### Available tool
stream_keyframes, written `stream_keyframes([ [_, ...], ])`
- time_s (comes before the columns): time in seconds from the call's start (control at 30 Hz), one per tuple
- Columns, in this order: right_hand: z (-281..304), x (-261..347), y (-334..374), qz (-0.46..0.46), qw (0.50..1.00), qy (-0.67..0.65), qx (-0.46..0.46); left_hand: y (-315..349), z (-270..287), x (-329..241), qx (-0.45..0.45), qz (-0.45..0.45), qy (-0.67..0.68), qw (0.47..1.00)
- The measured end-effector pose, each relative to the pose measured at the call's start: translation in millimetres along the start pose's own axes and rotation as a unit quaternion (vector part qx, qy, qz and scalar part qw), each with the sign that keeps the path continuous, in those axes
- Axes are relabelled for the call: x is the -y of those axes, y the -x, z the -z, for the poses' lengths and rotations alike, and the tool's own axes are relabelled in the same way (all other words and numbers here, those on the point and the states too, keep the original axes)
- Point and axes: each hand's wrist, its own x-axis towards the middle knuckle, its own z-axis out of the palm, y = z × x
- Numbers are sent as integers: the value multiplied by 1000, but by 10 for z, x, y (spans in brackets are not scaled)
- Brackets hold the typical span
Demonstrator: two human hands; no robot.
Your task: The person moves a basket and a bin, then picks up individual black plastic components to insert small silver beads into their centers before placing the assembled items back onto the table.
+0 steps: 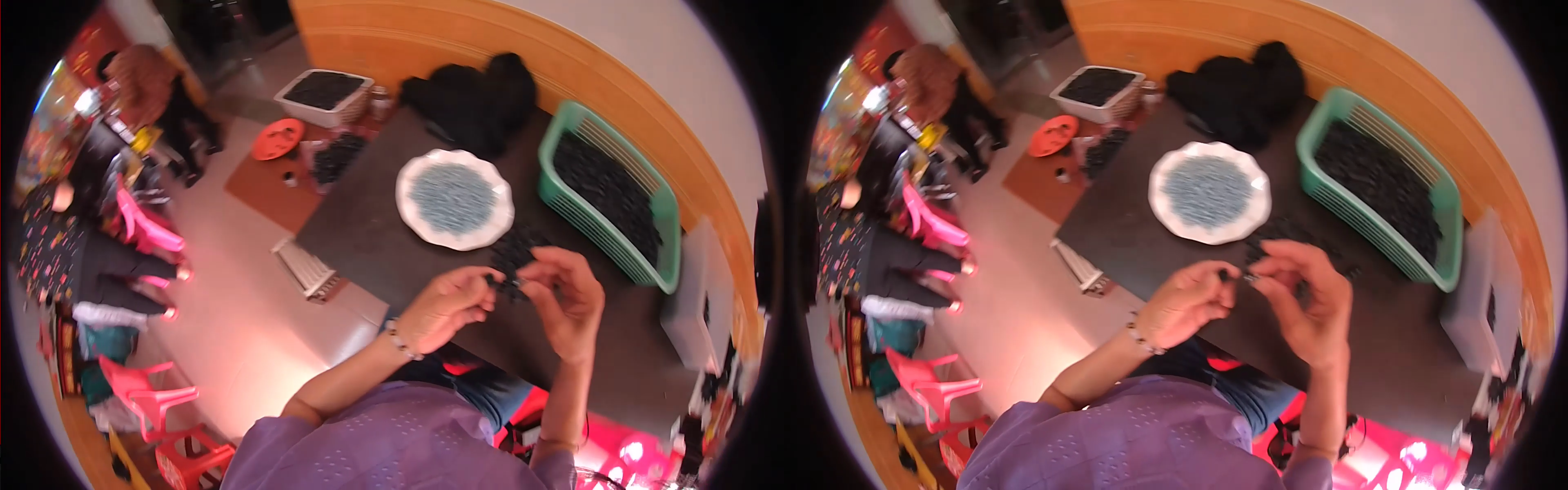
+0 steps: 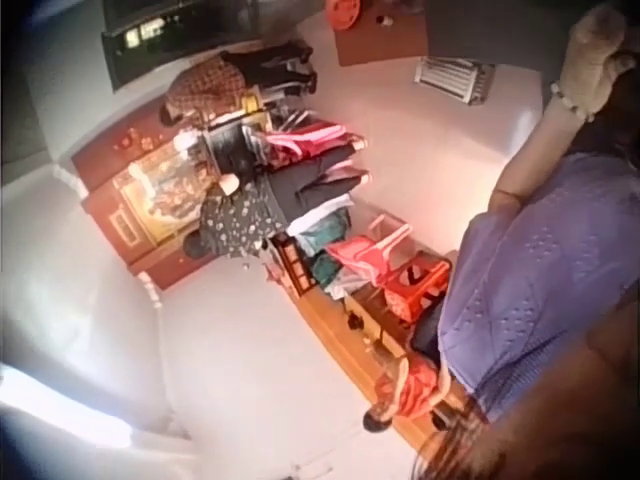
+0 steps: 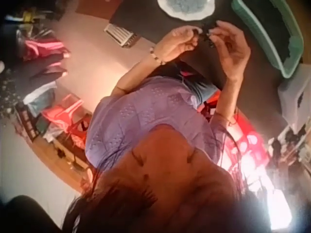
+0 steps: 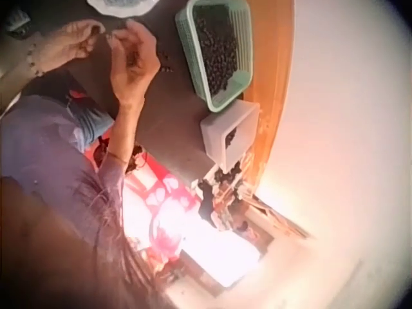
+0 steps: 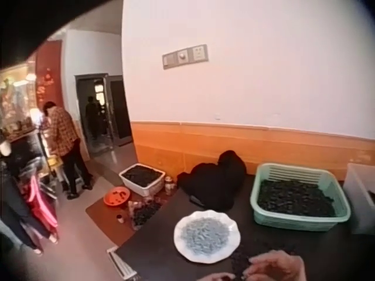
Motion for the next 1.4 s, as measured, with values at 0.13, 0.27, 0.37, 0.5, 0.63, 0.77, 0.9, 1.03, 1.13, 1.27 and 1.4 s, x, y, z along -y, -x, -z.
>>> stream_keyframes([
  [0.13, 13, 104, -69, 106, 988, 115, 11, 19, 46, -3, -1, -21, -61, 998],
  [0.27, 50, 100, 8, 97, 982, 157, 25, -20, 24, 17, 11, -3, -59, 998],
  [0.37, 95, 113, 28, 115, 976, 185, 24, -47, 25, 75, 10, -1, -74, 997],
  [0.5, 110, 82, 41, 124, 975, 183, 21, -45, 38, 118, 13, 6, -66, 998],
  [0.63, 97, 59, 59, 139, 968, 208, 19, -49, 34, 142, 11, 4, -60, 998],
  [0.77, 145, 72, 45, 184, 949, 257, 5, -52, 24, 123, 14, 5, -68, 998],
  [0.9, 183, 152, 44, 196, 950, 241, -18, -64, 38, 115, 20, -2, -97, 995],
  [1.03, 130, 158, 78, 191, 943, 273, -4, -69, 53, 133, 27, -14, -97, 995],
  [1.13, 82, 176, 58, 191, 937, 291, 18, -72, 109, 158, 30, -23, -89, 995],
  [1.27, 115, 127, 116, 212, 902, 373, 40, -96, 82, 182, 9, -5, -104, 994],
  [1.4, 104, 108, 176, 211, 896, 388, 46, -82, 107, 203, 13, 11, -117, 993],
])
